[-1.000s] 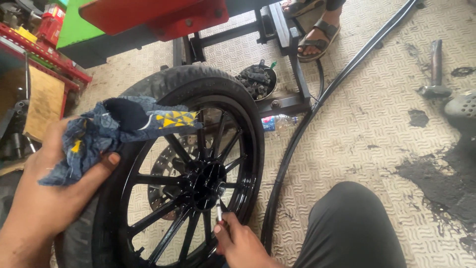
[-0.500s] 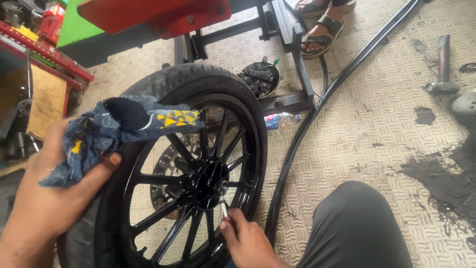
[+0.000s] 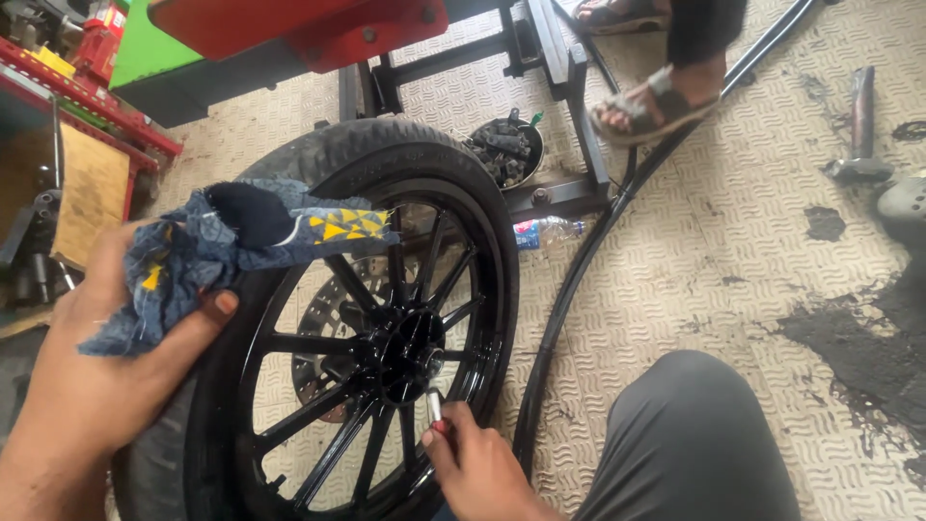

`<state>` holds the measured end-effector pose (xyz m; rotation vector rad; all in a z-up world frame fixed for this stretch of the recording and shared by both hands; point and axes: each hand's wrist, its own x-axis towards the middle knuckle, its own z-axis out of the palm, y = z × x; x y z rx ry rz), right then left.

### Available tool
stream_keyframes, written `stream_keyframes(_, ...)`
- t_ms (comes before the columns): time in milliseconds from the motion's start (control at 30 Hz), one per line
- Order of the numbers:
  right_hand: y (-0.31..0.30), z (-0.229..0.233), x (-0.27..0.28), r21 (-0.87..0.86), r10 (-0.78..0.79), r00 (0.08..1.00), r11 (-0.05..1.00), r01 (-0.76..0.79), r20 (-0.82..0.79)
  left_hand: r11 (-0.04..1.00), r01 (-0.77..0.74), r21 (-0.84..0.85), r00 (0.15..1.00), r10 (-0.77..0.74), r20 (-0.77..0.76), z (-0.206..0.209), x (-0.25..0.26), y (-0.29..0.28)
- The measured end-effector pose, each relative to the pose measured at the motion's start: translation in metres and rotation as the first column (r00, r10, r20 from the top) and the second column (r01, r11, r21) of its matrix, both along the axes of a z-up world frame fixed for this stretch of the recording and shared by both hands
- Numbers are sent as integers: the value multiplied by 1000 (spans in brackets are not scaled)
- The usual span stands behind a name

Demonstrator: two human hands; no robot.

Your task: Cleaning and lubricating the axle and hub of a motorcycle wheel.

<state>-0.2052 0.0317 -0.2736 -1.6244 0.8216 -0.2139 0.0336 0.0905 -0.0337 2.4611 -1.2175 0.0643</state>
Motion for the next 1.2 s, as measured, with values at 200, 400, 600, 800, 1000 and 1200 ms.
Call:
stream_keyframes(200,-4,11,0,164,11,997,986,2,-79,1000,4,12,999,-5,52,0,-2,-1)
stream_keyframes(400,-2,5,3,176,32,999,984,-26,-30,1000,1,-19,1000,-1,0,2,-6,-2)
stream_keyframes(600,1,8,6,147,4,1000,989,-8,27,1000,3,-31,1000,-3,14,6,-9,-7)
stream_keyframes(800,4,6,7,222,-2,1000,975,0,9,1000,-2,-31,1000,1,-20,8,-13,-10)
stream_keyframes(1000,5,11,5,255,-9,1000,967,10,-6,999,3,-33,1000,-4,-23,8,-13,-11)
stream_keyframes(1200,7,8,7,293,-39,999,955,39,-6,999,13,-38,1000,-13,-15,6,-15,-10)
